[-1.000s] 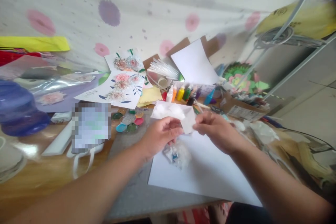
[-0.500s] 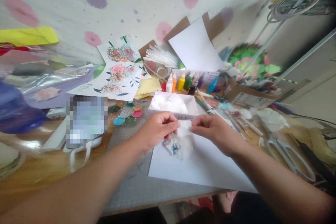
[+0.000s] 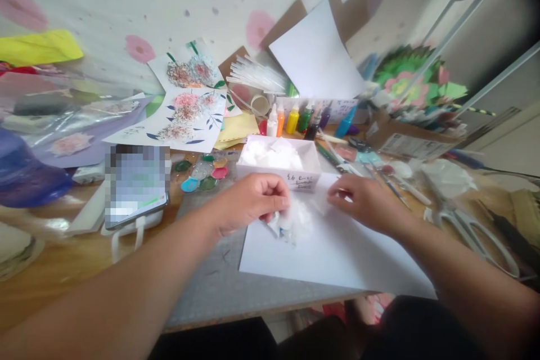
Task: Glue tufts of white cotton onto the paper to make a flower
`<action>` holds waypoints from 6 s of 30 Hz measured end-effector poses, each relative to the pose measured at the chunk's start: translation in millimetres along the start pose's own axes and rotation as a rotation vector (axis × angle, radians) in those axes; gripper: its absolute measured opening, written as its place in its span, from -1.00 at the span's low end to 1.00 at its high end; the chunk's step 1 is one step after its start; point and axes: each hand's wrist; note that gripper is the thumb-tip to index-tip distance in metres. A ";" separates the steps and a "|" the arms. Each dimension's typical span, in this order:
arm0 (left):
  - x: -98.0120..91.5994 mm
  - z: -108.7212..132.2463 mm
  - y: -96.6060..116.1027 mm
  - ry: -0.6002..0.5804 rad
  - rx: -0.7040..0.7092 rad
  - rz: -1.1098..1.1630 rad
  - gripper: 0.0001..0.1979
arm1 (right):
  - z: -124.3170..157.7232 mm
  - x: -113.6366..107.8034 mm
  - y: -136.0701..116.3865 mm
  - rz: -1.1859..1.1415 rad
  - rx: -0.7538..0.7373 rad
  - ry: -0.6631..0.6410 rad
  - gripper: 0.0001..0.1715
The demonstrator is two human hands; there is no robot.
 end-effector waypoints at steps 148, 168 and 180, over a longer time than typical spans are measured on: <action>-16.2 -2.1 -5.8 -0.257 -0.113 -0.061 -0.89 | 26.0 8.3 -43.9 -0.978 -0.092 0.018 -0.74; -0.6 -8.7 -16.4 -0.205 -0.134 -0.576 -0.86 | 25.6 33.0 -52.5 -0.257 -0.315 0.001 -0.94; -5.3 -6.1 -15.3 -0.250 -0.078 -0.544 -0.73 | 18.0 36.3 -61.1 -0.167 -0.308 -0.033 -0.88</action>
Point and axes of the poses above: each hand's wrist, its own z-axis away from the middle knuckle, its own x-axis out of the palm, y = z × x, and after that the axes turned 14 degrees about x, right-handed
